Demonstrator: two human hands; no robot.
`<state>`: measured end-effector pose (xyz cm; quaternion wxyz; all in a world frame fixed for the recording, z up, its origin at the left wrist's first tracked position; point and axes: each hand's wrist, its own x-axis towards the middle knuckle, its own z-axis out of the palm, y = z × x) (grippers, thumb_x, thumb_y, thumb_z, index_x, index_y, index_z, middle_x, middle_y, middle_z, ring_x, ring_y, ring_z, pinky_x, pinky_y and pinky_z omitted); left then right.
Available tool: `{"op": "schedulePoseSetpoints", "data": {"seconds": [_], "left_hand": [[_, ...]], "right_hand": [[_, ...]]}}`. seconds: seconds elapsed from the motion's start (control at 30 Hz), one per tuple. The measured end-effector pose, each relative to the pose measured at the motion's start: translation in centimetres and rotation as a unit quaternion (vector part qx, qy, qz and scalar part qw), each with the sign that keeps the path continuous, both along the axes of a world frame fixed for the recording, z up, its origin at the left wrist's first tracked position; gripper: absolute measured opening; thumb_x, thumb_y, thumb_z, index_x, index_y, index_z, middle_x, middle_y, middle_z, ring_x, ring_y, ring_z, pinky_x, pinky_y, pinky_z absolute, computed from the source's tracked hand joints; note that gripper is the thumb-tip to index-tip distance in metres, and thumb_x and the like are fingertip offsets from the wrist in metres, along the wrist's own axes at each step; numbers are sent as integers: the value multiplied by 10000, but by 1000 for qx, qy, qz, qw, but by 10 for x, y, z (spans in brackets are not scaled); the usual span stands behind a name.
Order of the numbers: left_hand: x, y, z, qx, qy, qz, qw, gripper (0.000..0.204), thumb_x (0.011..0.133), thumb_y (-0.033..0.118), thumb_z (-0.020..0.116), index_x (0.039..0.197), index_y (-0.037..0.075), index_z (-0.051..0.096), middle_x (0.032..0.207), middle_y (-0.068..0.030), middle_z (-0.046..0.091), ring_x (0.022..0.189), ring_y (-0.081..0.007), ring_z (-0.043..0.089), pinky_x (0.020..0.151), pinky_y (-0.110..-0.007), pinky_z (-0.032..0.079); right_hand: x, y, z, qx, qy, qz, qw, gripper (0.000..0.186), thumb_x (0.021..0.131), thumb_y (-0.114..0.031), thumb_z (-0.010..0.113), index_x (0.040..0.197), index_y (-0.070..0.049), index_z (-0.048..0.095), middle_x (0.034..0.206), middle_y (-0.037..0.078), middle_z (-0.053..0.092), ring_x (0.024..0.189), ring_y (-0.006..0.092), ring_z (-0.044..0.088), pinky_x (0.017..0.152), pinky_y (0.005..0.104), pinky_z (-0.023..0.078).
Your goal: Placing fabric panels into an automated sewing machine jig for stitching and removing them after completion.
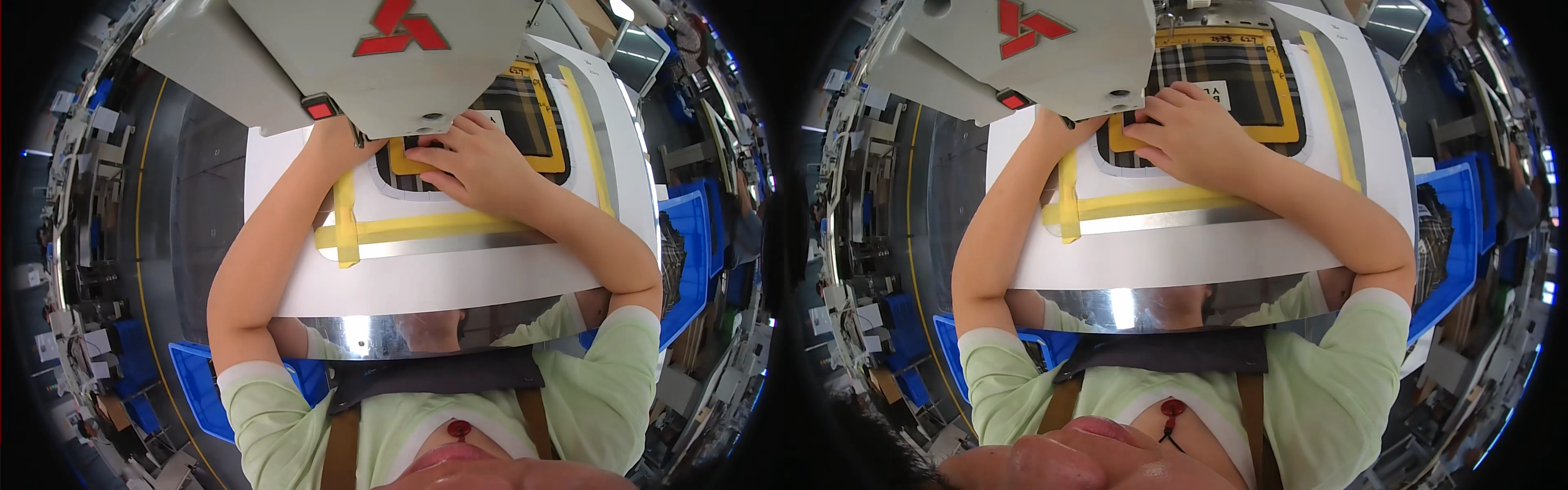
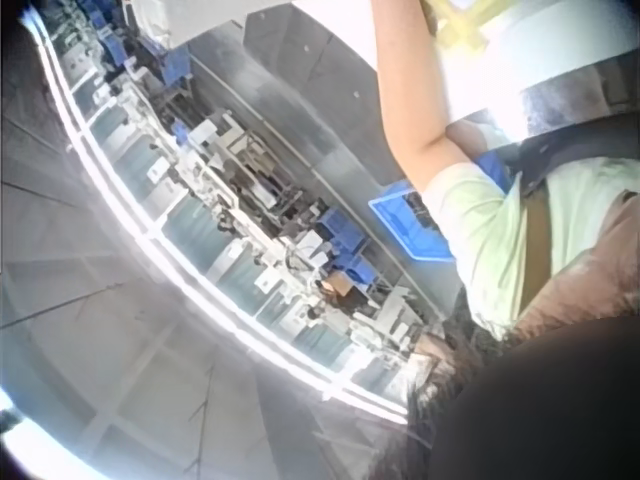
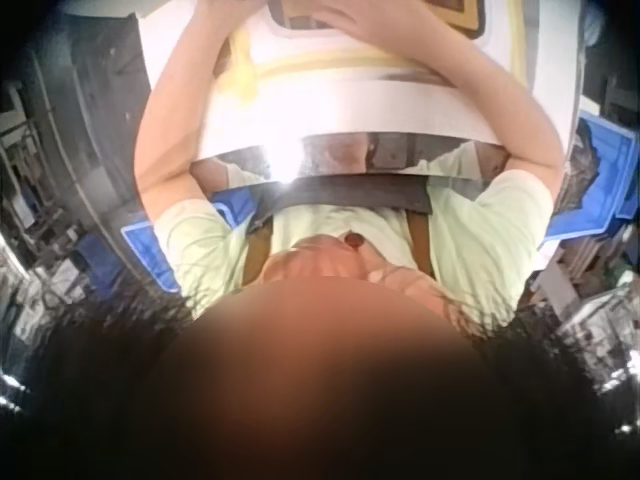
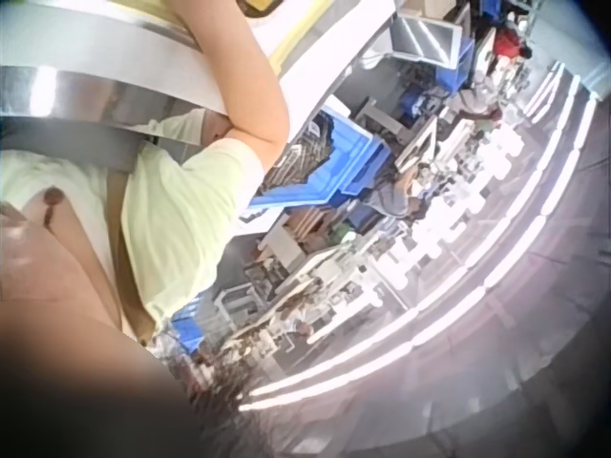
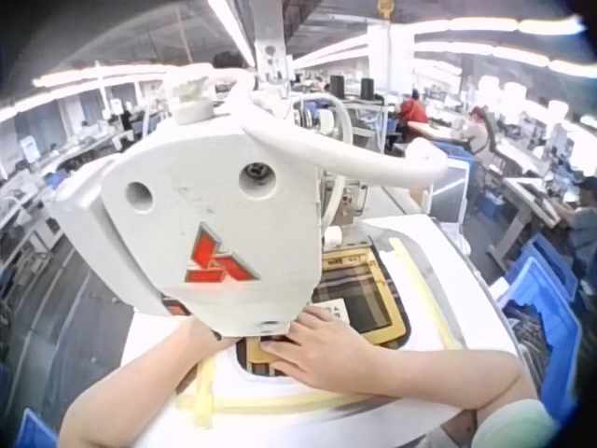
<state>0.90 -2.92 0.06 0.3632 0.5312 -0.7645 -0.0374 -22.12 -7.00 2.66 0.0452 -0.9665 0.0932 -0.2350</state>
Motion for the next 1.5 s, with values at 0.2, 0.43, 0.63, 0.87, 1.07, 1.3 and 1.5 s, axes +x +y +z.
{"op": "schedulePoseSetpoints", "data": {"seconds": [0.2, 0.43, 0.63, 0.87, 1.07, 1.3, 1.5], "left_hand": [[7, 0, 1, 32, -57, -7, 998, 259, 799, 228, 644, 1021, 95, 645, 943, -90, 663, 886, -287, 621, 741, -358, 496], [10, -3, -3, 119, -38, 48, 991, 298, 748, 199, 706, 1018, 84, 652, 924, -95, 675, 840, -281, 628, 737, -352, 501], [19, -1, -3, 117, -14, 6, 993, 352, 791, 301, 677, 1094, 125, 639, 1036, -95, 659, 957, -287, 613, 803, -354, 492], [26, -1, -12, 199, -67, 61, 976, 448, 787, 310, 678, 1196, 154, 580, 1138, -94, 625, 1016, -293, 597, 843, -363, 490], [24, 0, -13, 171, -45, 76, 981, 437, 775, 268, 684, 1179, 134, 588, 1150, -95, 618, 1015, -297, 597, 853, -376, 484], [48, -22, -33, 86, -85, 20, 993, 234, 870, 38, 576, 1102, 38, 612, 1184, -102, 612, 1102, -223, 556, 976, -340, 409], [74, -23, -39, 82, -76, 30, 993, 180, 924, 78, 527, 1067, 0, 602, 1219, -126, 574, 1163, -222, 505, 1020, -346, 364]], "right_hand": [[3, 3, 6, 57, 44, -20, 997, 259, 818, -213, 642, 1062, -130, 663, 1061, 56, 597, 1051, 264, 521, 955, 390, 388], [-5, -1, 3, 140, 33, -22, 989, 295, 815, -182, 633, 1106, -142, 663, 1090, 59, 593, 1048, 272, 523, 941, 391, 391], [-4, -2, 0, 106, 6, -5, 994, 294, 817, -194, 636, 1103, -135, 660, 1089, 53, 595, 1036, 267, 529, 911, 388, 403], [-5, -2, -2, 100, -13, 6, 995, 295, 816, -199, 640, 1099, -116, 652, 1053, 45, 597, 984, 264, 532, 905, 382, 410], [-6, -2, -6, 80, -24, 2, 996, 289, 812, -201, 647, 1085, -108, 651, 1043, 47, 598, 979, 259, 535, 910, 369, 415], [1, -1, -12, 72, -54, -1, 996, 251, 807, -203, 653, 1033, -93, 664, 1056, 48, 594, 1031, 235, 540, 931, 355, 411], [6, -2, -19, 52, -63, -1, 997, 229, 803, -227, 654, 998, -109, 676, 1028, 28, 583, 992, 200, 538, 926, 340, 405]]}}
